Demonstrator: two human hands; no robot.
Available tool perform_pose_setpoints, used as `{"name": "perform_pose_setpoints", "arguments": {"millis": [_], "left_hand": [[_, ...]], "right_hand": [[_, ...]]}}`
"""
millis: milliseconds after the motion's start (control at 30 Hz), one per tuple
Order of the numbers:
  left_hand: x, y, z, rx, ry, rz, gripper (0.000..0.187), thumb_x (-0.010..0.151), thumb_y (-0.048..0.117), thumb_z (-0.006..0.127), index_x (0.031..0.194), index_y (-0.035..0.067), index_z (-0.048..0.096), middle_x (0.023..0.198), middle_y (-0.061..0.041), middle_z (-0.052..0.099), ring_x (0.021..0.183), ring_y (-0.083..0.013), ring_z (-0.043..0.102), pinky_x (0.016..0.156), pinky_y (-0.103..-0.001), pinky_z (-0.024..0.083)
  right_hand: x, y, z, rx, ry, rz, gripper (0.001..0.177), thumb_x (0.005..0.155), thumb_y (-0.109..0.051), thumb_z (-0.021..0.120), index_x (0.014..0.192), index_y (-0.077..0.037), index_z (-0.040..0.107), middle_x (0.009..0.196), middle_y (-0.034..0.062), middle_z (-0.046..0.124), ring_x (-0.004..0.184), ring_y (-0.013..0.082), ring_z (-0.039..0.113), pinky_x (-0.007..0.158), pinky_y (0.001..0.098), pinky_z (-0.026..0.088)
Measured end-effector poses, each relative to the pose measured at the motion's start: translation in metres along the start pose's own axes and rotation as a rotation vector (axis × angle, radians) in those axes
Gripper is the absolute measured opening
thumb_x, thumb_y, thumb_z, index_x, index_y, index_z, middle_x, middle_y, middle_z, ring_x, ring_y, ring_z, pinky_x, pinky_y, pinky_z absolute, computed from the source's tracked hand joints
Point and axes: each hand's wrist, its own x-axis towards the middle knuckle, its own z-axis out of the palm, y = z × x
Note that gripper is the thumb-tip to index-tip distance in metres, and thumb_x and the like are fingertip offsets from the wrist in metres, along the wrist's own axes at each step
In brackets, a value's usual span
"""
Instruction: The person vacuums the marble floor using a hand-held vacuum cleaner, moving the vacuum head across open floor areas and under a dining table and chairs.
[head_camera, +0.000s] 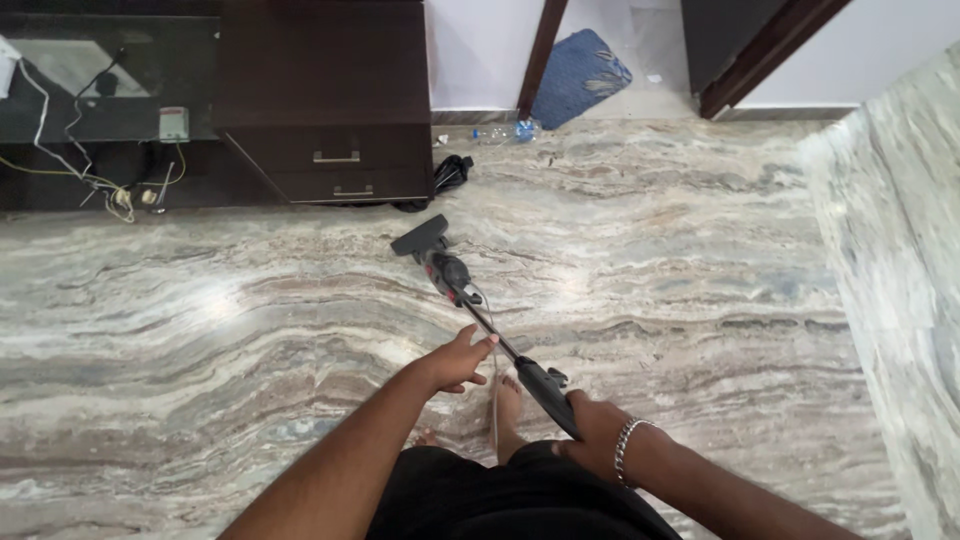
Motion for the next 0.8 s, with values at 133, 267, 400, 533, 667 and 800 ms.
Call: {"name": "perform_pose_setpoints", "arguments": {"millis": [133,267,400,533,667,800], "left_hand": [[0.006,0.012,-0.006,-0.052,0.035,-0.002,0.090,0.095,0.063,0.046,0.165,0.026,0.003,0.156,-0.007,0.049,0.114,-0.0217,0.072,0.088,-0.041,0.055],[0.006,0.018,-0.004,-0.073,0.056,-0.004,0.090,0.096,0.064,0.046,0.165,0.026,0.003,0.157,-0.009,0.047,0.116,-0.0224,0.071,0.091,-0.043,0.055],[0.006,0.019,-0.003,-0.059,0.061,-0.013,0.091,0.096,0.065,0.045,0.165,0.025,0.002,0.157,-0.009,0.049,0.118,-0.0223,0.071,0.093,-0.043,0.056],[0.013,0.019,-0.002,-0.052,0.045,-0.020,0.090,0.095,0.065,0.045,0.165,0.026,0.001,0.157,-0.009,0.048,0.119,-0.0231,0.070,0.093,-0.043,0.054],[0.024,0.023,0.000,-0.028,0.021,-0.015,0.090,0.096,0.065,0.043,0.165,0.027,-0.001,0.158,-0.009,0.046,0.121,-0.0230,0.069,0.094,-0.043,0.055],[0.031,0.031,0.006,-0.014,0.020,0.016,0.089,0.096,0.064,0.043,0.165,0.027,0.000,0.157,-0.008,0.049,0.119,-0.0229,0.070,0.093,-0.044,0.054]], "right_hand": [[0.033,0.008,-0.002,0.060,0.069,-0.098,0.065,0.084,-0.038,0.077,0.129,-0.001,0.048,0.104,0.0226,0.073,0.103,0.0369,0.071,0.089,0.0436,0.055],[0.056,0.006,-0.009,0.039,0.062,-0.108,0.071,0.086,-0.039,0.075,0.136,0.001,0.043,0.106,0.0236,0.072,0.105,0.0363,0.071,0.091,0.0427,0.056],[0.059,0.002,-0.020,0.043,0.040,-0.089,0.071,0.087,-0.041,0.074,0.136,0.001,0.044,0.107,0.0227,0.072,0.105,0.0346,0.072,0.090,0.0417,0.057],[0.046,0.004,-0.034,0.031,0.046,-0.079,0.066,0.088,-0.042,0.073,0.134,-0.001,0.048,0.104,0.0211,0.072,0.102,0.0339,0.072,0.089,0.0421,0.056],[0.023,0.014,-0.054,-0.012,-0.011,-0.018,0.056,0.091,-0.041,0.070,0.128,-0.004,0.053,0.100,0.0178,0.073,0.098,0.0316,0.073,0.086,0.0427,0.056],[0.002,0.033,-0.073,-0.062,-0.020,-0.028,0.052,0.092,-0.043,0.070,0.126,-0.007,0.055,0.098,0.0172,0.074,0.096,0.0308,0.073,0.085,0.0431,0.056]]}}
